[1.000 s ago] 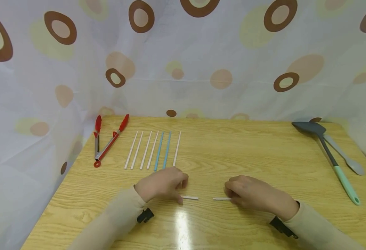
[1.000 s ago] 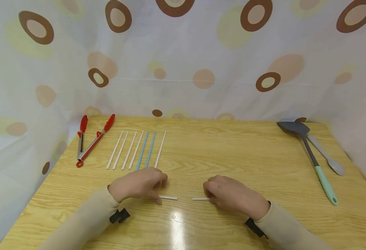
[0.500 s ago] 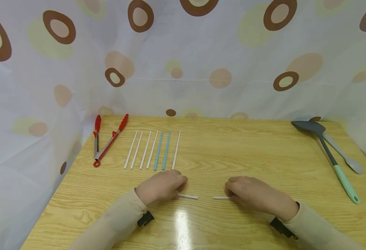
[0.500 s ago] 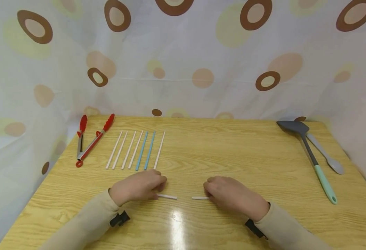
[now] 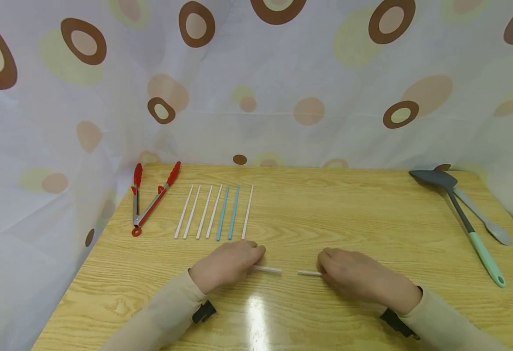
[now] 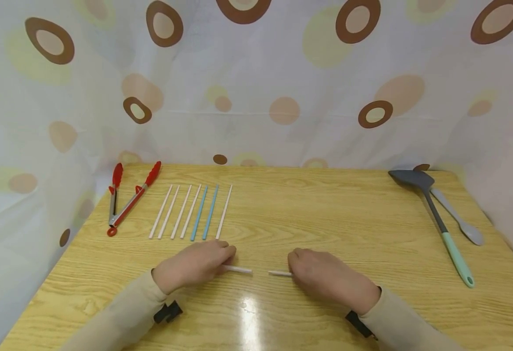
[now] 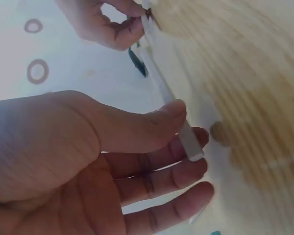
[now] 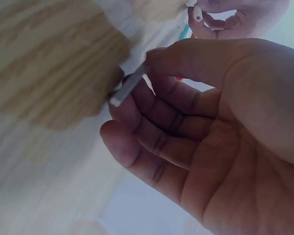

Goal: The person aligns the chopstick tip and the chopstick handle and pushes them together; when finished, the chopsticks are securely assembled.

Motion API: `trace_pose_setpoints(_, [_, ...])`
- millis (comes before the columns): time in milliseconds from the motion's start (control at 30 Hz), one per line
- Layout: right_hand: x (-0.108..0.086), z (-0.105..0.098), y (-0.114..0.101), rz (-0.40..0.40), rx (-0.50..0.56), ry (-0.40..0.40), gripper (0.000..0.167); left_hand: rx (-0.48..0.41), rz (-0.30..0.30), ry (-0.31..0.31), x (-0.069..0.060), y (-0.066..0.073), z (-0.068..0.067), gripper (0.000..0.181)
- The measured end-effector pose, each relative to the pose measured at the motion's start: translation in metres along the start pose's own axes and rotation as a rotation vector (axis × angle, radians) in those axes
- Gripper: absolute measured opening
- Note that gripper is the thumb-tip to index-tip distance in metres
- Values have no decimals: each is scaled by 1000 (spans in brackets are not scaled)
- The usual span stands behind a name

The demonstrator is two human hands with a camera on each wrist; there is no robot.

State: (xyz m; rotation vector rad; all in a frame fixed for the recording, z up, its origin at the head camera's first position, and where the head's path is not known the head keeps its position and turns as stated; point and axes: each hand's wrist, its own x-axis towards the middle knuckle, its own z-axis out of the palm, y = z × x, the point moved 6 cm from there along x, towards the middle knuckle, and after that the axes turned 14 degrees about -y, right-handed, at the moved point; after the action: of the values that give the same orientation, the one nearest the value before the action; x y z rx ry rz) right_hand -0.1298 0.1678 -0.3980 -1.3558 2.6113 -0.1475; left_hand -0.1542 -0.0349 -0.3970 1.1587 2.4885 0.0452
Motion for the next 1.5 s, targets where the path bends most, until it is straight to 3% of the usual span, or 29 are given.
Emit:
trace_pose_setpoints(200, [-6, -19, 7, -27, -3, 90, 21, -5, 21, 92, -5, -2, -14, 17])
trace_pose_setpoints(367, [-11, -37, 14, -63, 66, 154, 7, 0, 64, 242, -7, -4, -30, 8])
trace_pose_setpoints(500, [-12, -50, 21, -20, 159, 173, 13, -85, 98, 385, -9, -8, -43, 8])
trace_pose_setpoints(533, [-13, -55, 22, -28, 159, 203, 19, -109, 106, 423, -9, -9, -47, 8])
trace_pose_setpoints(700, [-18, -75, 26, -85, 80, 435, 16, -254, 141, 634, -12, -17, -62, 7])
trace_pose_setpoints(867, [-23, -89, 34, 21, 154, 566, 27, -459, 160, 787, -16, -24, -71, 9])
trace_pose_setpoints(1000, [-27, -94, 36, 62, 232, 634, 32, -623, 201, 841, -17, -27, -74, 11])
trace_pose_setpoints(1133, [-28, -97, 35, 39, 288, 673, 33, -696, 236, 860, -19, -26, -76, 13])
trace_pose_setpoints(1500, [-27, -95, 32, -8, 308, 695, 33, -693, 254, 864, -19, -22, -79, 12])
